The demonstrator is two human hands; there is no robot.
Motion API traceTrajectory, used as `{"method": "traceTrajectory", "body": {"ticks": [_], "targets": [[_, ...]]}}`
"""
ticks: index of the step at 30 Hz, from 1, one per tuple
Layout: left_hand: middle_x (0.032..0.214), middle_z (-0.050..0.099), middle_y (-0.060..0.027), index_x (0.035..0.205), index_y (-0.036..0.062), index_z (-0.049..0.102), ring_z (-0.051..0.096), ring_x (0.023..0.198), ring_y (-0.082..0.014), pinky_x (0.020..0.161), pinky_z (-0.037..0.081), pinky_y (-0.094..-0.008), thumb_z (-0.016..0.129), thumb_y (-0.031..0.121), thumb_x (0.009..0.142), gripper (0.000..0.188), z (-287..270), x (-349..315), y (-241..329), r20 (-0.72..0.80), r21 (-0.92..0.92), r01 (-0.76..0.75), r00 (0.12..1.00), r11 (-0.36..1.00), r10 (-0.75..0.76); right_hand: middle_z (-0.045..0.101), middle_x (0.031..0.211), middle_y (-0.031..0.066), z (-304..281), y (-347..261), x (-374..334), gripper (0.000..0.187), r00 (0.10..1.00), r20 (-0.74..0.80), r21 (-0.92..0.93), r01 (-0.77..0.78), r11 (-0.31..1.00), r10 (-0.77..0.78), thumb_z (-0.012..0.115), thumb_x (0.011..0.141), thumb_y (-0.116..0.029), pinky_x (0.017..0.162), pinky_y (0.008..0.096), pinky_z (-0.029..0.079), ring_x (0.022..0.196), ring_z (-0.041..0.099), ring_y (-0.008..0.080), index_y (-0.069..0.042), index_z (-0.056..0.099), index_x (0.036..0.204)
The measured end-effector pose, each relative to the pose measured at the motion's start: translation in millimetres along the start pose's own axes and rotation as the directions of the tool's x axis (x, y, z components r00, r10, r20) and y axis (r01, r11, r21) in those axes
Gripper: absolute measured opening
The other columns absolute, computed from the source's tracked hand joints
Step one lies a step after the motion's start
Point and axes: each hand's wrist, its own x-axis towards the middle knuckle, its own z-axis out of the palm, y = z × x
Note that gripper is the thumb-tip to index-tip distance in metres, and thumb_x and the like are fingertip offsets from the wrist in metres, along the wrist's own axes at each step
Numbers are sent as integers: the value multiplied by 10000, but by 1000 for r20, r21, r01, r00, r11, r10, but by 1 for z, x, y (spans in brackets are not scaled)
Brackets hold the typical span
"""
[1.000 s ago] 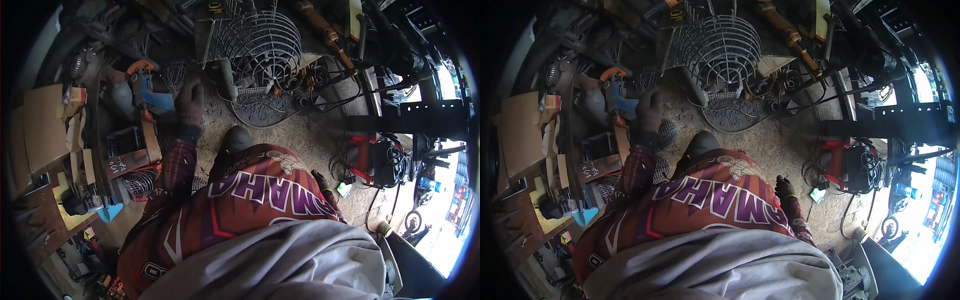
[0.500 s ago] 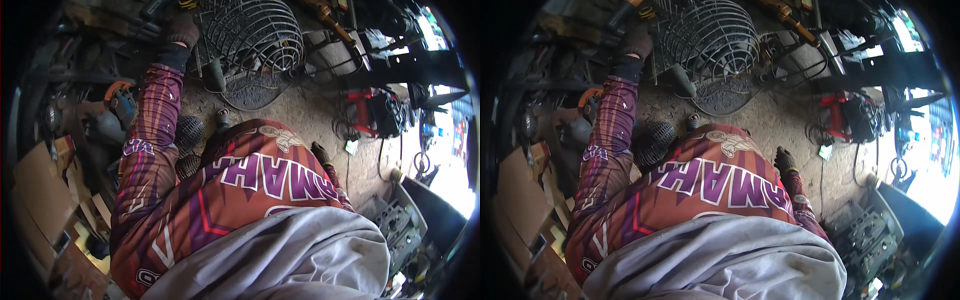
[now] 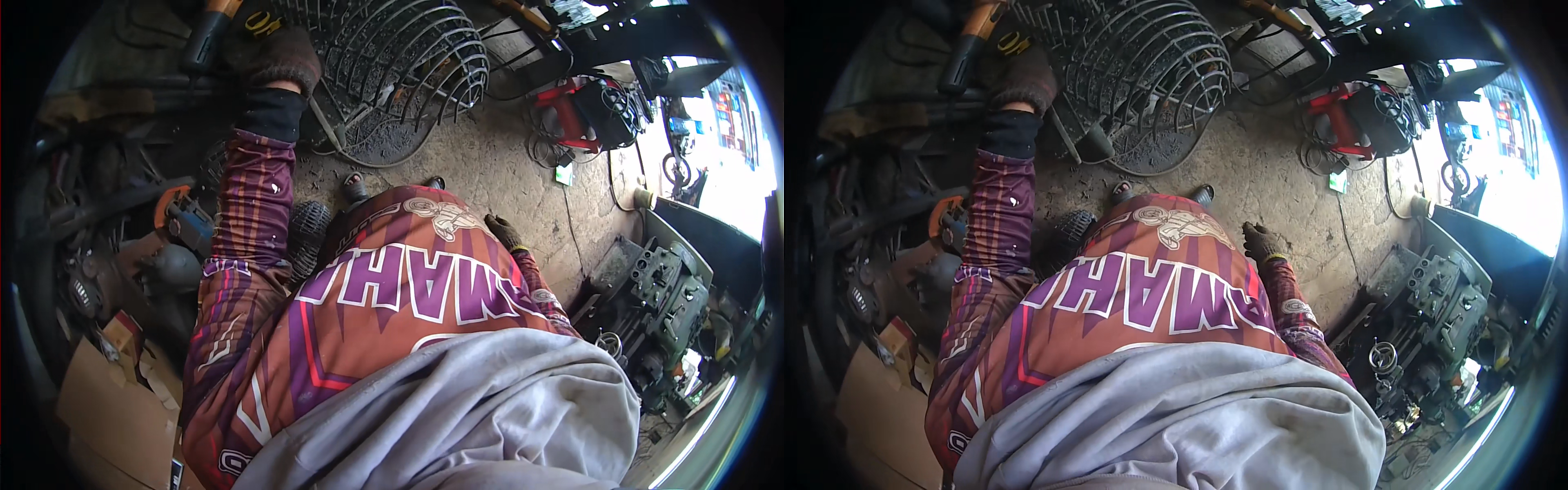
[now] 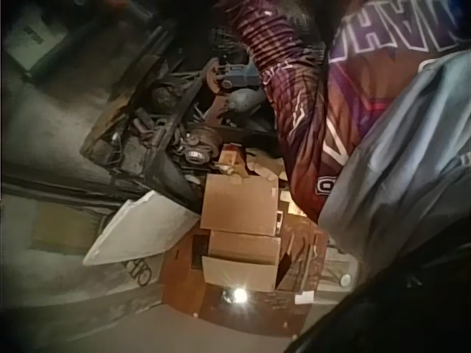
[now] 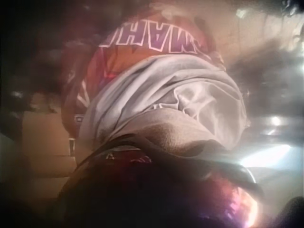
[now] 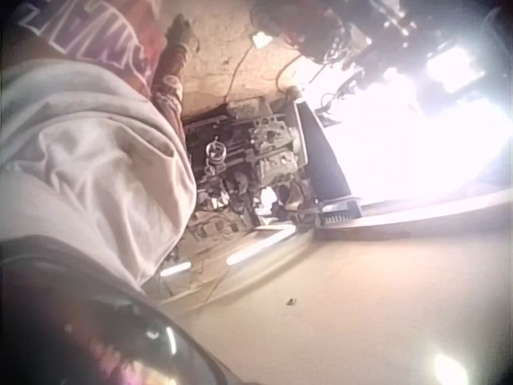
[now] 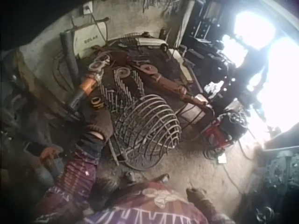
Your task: The person aligns metal rods and a cage-like structure, using a hammer to position parts and then welds the joints together with a welding torch.
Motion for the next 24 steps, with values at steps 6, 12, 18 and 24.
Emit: {"method": "traceTrajectory", "body": {"ticks": [6,12,18,24], "targets": [[1160,686,-222,1051,65,740,658,1076,-427,895,547,-479,658,213,834,276,4,9,-20,63,-38,-20,998,999,23,699,1029,52,13,-5,25,547,999,24,163,-43,986,39,590,988,-454,828,232,503,958,638,124,15,585,1270],[1084,697,-130,1136,40,681,662,993,-313,868,509,-397,650,222,835,353,-11,-19,-38,47,-723,5,998,691,42,639,1320,176,16,-47,-41,746,997,-38,-136,-70,988,65,582,905,-621,1053,370,431,1267,576,285,-59,565,1395],[1038,586,-6,1203,30,585,580,931,-133,834,480,-297,577,112,939,277,-46,-92,-34,-86,-943,-127,986,308,143,612,898,58,3,40,26,414,996,-20,1,-83,997,83,643,931,-463,686,362,494,766,589,215,-109,622,1146],[969,637,-28,1157,41,574,599,717,-96,675,502,-260,544,58,971,189,-65,-140,5,102,-994,105,984,-8,145,556,835,6,-18,-1,45,391,997,12,34,-77,996,76,642,939,-475,584,338,466,716,541,155,-103,620,1056]]}}
